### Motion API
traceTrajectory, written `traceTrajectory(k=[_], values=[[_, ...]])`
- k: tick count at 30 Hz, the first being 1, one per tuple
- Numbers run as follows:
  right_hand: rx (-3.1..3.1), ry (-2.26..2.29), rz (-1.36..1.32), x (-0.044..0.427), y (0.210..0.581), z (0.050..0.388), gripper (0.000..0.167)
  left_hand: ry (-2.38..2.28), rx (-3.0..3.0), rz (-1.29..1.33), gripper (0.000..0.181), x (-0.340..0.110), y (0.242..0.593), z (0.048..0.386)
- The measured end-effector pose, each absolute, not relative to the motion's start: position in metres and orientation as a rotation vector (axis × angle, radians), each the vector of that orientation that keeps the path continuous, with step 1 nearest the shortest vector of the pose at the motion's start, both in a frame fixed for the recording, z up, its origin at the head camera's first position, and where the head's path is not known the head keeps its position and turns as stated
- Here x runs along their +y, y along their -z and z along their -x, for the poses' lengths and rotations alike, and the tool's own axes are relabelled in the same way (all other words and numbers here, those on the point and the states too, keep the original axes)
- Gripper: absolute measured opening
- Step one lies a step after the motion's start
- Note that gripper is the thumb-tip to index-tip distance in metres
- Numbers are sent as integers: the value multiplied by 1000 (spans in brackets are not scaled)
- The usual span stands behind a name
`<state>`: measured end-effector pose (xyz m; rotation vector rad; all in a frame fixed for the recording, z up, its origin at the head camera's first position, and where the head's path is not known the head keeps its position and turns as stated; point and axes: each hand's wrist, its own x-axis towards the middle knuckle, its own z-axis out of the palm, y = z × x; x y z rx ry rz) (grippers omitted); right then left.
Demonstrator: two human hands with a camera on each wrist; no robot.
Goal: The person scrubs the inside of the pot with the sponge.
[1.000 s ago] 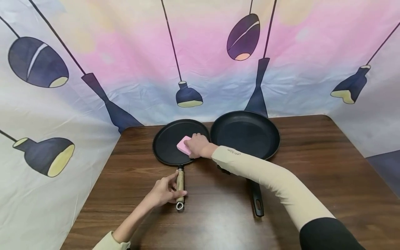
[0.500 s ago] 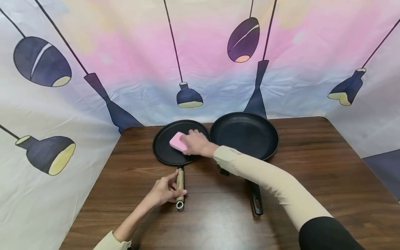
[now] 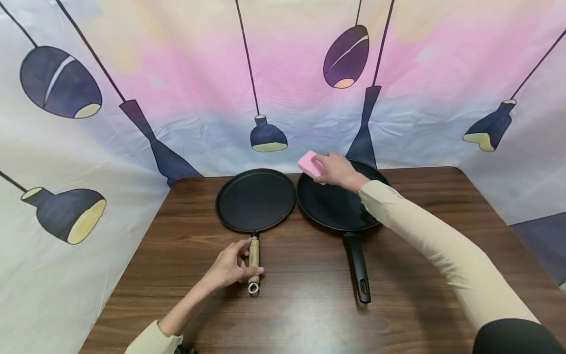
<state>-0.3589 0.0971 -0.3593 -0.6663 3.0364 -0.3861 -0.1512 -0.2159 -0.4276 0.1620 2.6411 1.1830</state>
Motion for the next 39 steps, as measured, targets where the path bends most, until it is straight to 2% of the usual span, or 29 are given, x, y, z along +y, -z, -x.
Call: traceTrajectory(k=[4, 8, 12, 15, 16, 20, 23, 29, 35, 39], values=[[3014, 322, 575, 120, 372, 363, 67, -984, 2844, -255, 73, -211, 417, 160], [2939, 196, 473, 134, 390, 364, 63, -1044, 2935, -418, 59, -190, 415, 169], [2855, 180, 397, 140, 403, 364, 65, -1188, 2736, -687, 57, -158, 417, 173], [2836, 173, 382, 139, 406, 365, 68, -1271, 2478, -757, 57, -129, 416, 172], [2839, 150, 392, 138, 406, 365, 64, -1302, 2392, -760, 57, -119, 415, 172], [2857, 26, 444, 134, 403, 368, 31, -1398, 2119, -699, 56, -84, 411, 174], [2854, -13, 462, 134, 400, 369, 24, -1414, 2026, -652, 55, -65, 411, 177], [2847, -49, 433, 132, 399, 368, 34, -1452, 1871, -508, 56, -41, 415, 177], [2886, -85, 428, 128, 404, 369, 32, -1583, 1761, -371, 65, -21, 419, 162], [2873, -106, 428, 127, 407, 367, 48, -1687, 1658, -205, 70, -14, 424, 151]])
